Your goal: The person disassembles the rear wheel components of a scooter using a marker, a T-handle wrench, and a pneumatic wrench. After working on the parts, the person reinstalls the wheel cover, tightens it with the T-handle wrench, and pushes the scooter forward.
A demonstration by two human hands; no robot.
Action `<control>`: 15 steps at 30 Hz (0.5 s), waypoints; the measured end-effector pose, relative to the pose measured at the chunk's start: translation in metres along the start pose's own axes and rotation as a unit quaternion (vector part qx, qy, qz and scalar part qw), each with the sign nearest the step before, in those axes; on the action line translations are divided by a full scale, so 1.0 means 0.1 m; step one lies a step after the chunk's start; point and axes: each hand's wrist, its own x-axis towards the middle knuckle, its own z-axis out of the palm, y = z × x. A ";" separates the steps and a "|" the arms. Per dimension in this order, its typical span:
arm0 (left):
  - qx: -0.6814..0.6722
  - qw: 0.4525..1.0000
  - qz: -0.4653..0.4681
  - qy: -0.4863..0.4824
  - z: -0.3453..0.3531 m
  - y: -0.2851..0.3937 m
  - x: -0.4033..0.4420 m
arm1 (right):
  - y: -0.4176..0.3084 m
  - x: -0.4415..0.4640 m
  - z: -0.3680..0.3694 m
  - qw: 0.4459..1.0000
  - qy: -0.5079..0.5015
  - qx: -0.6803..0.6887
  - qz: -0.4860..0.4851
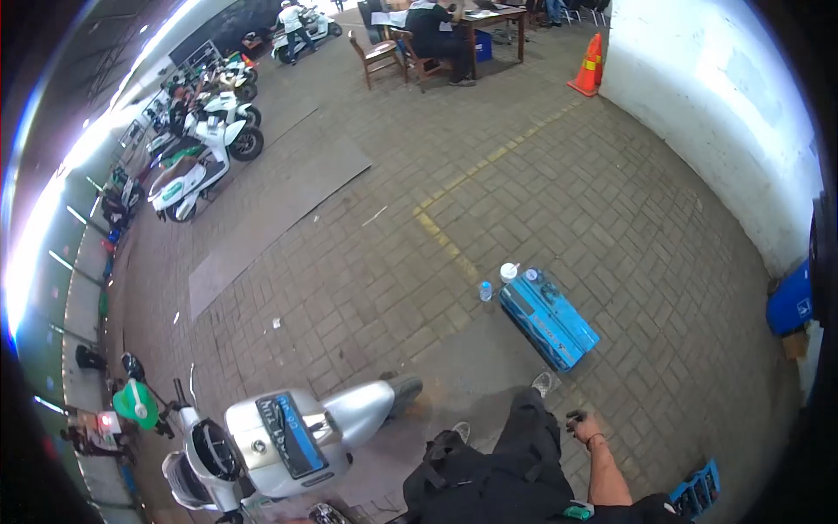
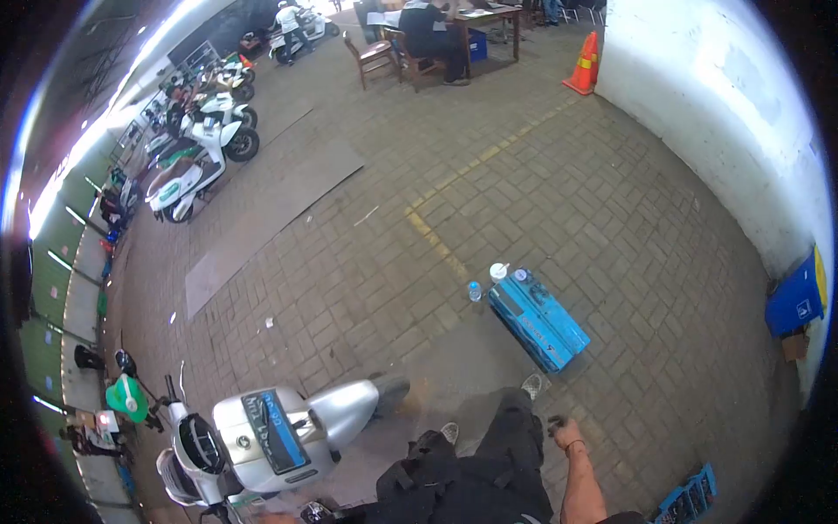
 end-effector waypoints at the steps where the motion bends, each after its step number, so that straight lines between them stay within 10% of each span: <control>1: -0.008 1.000 0.014 -0.004 -0.08 0.27 -0.06 | 0.09 0.05 -0.13 0.994 -0.012 -0.105 0.027; 5: -0.036 0.996 0.074 -0.028 -0.42 1.36 -0.31 | -0.11 -0.24 -0.72 0.937 -0.096 -0.327 0.073; 15: -0.107 0.970 0.169 -0.135 -0.77 3.24 -0.82 | -0.19 -1.09 -1.49 0.949 -0.219 -0.019 0.227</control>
